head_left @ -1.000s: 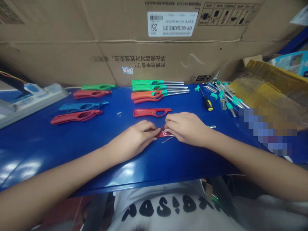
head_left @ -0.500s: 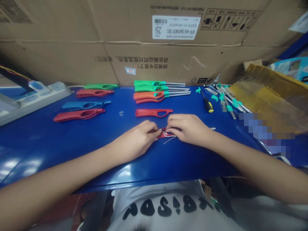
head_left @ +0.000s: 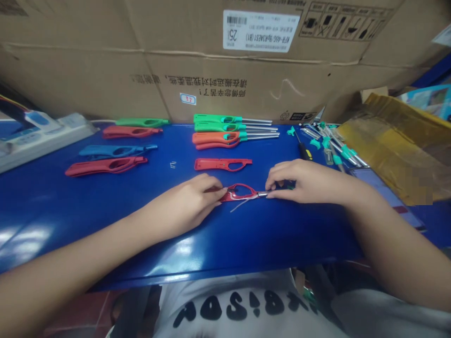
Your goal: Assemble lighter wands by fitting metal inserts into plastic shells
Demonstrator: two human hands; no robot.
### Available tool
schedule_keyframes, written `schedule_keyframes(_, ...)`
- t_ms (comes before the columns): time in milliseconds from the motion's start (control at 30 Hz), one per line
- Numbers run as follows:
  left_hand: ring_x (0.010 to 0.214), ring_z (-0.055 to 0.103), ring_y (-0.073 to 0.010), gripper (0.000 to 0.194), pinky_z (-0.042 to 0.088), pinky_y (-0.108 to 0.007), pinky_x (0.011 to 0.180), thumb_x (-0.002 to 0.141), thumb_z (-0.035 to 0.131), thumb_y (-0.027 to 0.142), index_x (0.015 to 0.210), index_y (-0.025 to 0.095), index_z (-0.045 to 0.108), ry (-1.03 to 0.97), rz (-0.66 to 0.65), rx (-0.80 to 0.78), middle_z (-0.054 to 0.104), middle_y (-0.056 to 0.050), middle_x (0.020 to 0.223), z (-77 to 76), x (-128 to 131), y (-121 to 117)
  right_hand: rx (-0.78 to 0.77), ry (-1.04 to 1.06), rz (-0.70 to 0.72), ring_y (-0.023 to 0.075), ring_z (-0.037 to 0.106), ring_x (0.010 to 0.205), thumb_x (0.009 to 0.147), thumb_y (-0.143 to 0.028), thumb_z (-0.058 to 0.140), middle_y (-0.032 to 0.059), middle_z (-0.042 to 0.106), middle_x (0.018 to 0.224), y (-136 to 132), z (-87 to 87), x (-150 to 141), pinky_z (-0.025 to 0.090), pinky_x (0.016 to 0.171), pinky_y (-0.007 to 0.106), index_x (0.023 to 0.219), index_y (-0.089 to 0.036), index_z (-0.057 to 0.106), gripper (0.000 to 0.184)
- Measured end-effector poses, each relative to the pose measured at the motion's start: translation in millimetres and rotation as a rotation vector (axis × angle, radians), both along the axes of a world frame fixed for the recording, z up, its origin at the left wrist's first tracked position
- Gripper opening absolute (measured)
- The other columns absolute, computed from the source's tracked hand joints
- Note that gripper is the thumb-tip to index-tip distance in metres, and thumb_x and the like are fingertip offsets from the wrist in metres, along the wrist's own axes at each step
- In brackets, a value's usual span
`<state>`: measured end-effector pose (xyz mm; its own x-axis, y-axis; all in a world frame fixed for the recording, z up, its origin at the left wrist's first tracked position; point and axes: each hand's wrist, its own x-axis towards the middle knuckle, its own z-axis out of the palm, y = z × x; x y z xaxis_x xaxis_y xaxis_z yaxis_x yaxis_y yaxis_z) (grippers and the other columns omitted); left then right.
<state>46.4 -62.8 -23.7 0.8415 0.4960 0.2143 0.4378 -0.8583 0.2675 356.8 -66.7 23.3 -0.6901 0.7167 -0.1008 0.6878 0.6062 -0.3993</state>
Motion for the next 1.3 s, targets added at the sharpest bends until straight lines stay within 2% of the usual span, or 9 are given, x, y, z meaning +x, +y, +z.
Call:
schedule_keyframes(233, 0.103, 0.064, -0.0222, 0.032, 0.057, -0.038, 0.095, 0.105, 0.047, 0.026, 0.125, 0.015, 0.07, -0.003, 0.002, -0.002, 0.067, -0.012, 0.115, 0.3, -0.7, 1.7, 0.16, -0.047, 0.063, 0.0188, 0.067, 0.09, 0.097, -0.022, 0.059, 0.0039, 0.076, 0.095, -5.0, -2.3, -5.9, 0.046, 0.078, 0.03, 0.102, -0.02, 0.078, 0.02)
schedule_keyframes(567, 0.102, 0.064, -0.0227, 0.032, 0.057, -0.039, 0.094, 0.104, 0.048, 0.025, 0.124, 0.014, 0.07, 0.003, 0.01, 0.005, 0.067, -0.012, 0.114, 1.4, -0.1, 2.2, 0.36, -0.249, 0.116, 0.0197, 0.064, 0.084, 0.096, -0.019, 0.058, 0.0047, 0.072, 0.085, -14.8, 0.1, -14.9, 0.042, 0.072, 0.03, 0.092, -0.019, 0.077, 0.019)
schedule_keyframes(667, 0.101, 0.064, -0.0227, 0.032, 0.057, -0.039, 0.093, 0.104, 0.048, 0.025, 0.123, 0.014, 0.071, 0.003, 0.014, 0.014, 0.067, -0.012, 0.114, 1.5, -0.8, 3.2, 0.375, -0.266, 0.106, 0.0202, 0.064, 0.087, 0.096, -0.018, 0.057, 0.0059, 0.072, 0.089, -16.9, -0.7, -15.9, 0.042, 0.072, 0.03, 0.093, -0.018, 0.076, 0.019)
schedule_keyframes(933, 0.101, 0.065, -0.0232, 0.032, 0.057, -0.039, 0.093, 0.104, 0.048, 0.026, 0.123, 0.013, 0.071, 0.007, 0.014, 0.02, 0.067, -0.012, 0.114, 2.5, -0.7, 4.4, 0.343, -0.261, 0.03, 0.02, 0.063, 0.088, 0.096, -0.017, 0.056, 0.0066, 0.071, 0.094, -14.1, -5.0, -16.3, 0.04, 0.07, 0.028, 0.098, -0.018, 0.072, 0.017)
schedule_keyframes(1133, 0.101, 0.065, -0.023, 0.032, 0.056, -0.038, 0.091, 0.105, 0.047, 0.026, 0.123, 0.014, 0.071, 0.017, 0.014, 0.011, 0.067, -0.012, 0.114, 2.7, -1.5, 4.8, 0.129, -0.094, -0.098, 0.0145, 0.061, 0.079, 0.091, -0.018, 0.063, 0.0018, 0.069, 0.096, -6.5, -6.5, -12.5, 0.037, 0.064, 0.025, 0.094, -0.02, 0.067, 0.005)
schedule_keyframes(1300, 0.103, 0.065, -0.023, 0.032, 0.056, -0.037, 0.093, 0.104, 0.048, 0.026, 0.123, 0.014, 0.071, 0.009, 0.017, 0.008, 0.067, -0.012, 0.115, 3.2, -2.1, 5.4, 0.027, 0.028, -0.084, 0.0128, 0.057, 0.073, 0.088, -0.018, 0.067, 0.0025, 0.067, 0.089, 0.7, -10.3, -7.4, 0.04, 0.066, 0.024, 0.091, -0.017, 0.068, 0.003)
